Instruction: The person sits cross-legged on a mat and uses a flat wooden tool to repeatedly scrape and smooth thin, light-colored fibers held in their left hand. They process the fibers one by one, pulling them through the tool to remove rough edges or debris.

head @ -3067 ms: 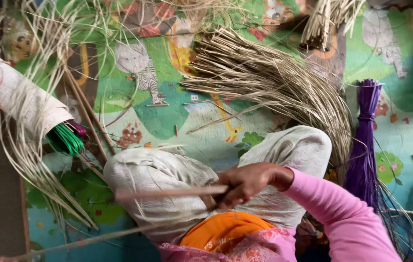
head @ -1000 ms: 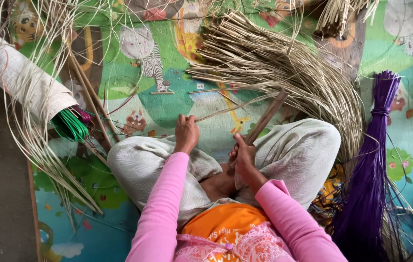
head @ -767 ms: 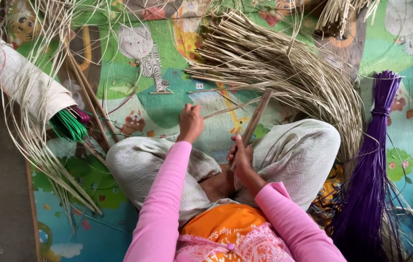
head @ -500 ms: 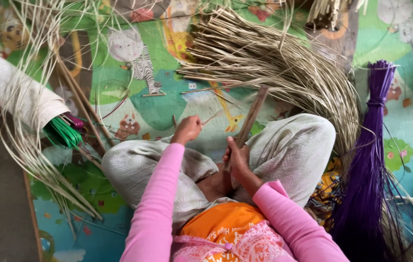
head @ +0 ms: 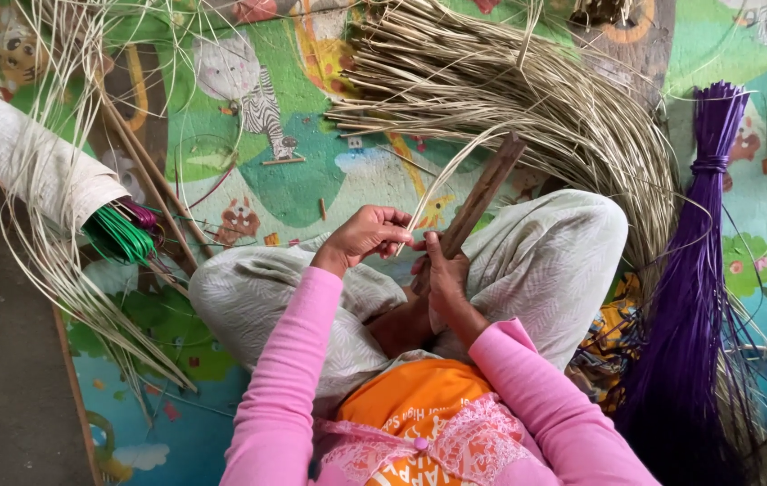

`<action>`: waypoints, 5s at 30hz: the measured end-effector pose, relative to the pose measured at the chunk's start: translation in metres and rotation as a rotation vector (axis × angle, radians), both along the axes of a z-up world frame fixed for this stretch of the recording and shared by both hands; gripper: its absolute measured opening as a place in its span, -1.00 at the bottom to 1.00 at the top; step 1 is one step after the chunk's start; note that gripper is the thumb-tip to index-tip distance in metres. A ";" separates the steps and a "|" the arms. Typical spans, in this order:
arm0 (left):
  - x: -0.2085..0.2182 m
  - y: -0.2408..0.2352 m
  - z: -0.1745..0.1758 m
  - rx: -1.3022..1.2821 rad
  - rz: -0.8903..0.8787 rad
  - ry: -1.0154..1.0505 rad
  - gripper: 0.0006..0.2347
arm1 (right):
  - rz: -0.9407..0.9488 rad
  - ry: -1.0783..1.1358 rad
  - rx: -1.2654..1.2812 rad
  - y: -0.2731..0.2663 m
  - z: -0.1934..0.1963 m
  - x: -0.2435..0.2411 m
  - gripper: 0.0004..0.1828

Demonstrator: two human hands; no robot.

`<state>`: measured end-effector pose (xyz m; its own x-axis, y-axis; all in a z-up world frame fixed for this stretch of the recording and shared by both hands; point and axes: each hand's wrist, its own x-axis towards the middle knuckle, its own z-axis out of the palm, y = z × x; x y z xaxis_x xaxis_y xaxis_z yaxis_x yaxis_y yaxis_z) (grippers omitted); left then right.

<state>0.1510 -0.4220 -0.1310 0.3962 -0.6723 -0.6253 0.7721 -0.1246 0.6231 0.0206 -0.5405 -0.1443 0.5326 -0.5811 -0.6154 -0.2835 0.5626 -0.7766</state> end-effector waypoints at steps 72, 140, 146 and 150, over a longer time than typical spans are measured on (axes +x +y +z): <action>-0.058 -0.045 -0.017 0.016 0.498 -0.032 -0.89 | 0.381 -0.130 -0.154 -0.029 0.061 -0.010 -0.79; -0.058 -0.068 -0.061 0.183 0.471 -0.243 -0.74 | 0.443 -0.265 -0.643 -0.035 -0.006 -0.012 -0.71; -0.043 -0.071 -0.041 0.488 0.403 -0.109 -0.68 | 0.641 -0.297 -1.037 -0.026 -0.013 -0.028 -0.79; -0.038 -0.061 0.010 0.450 0.277 0.087 -0.51 | 0.703 -0.374 -1.047 -0.025 -0.006 -0.035 -0.88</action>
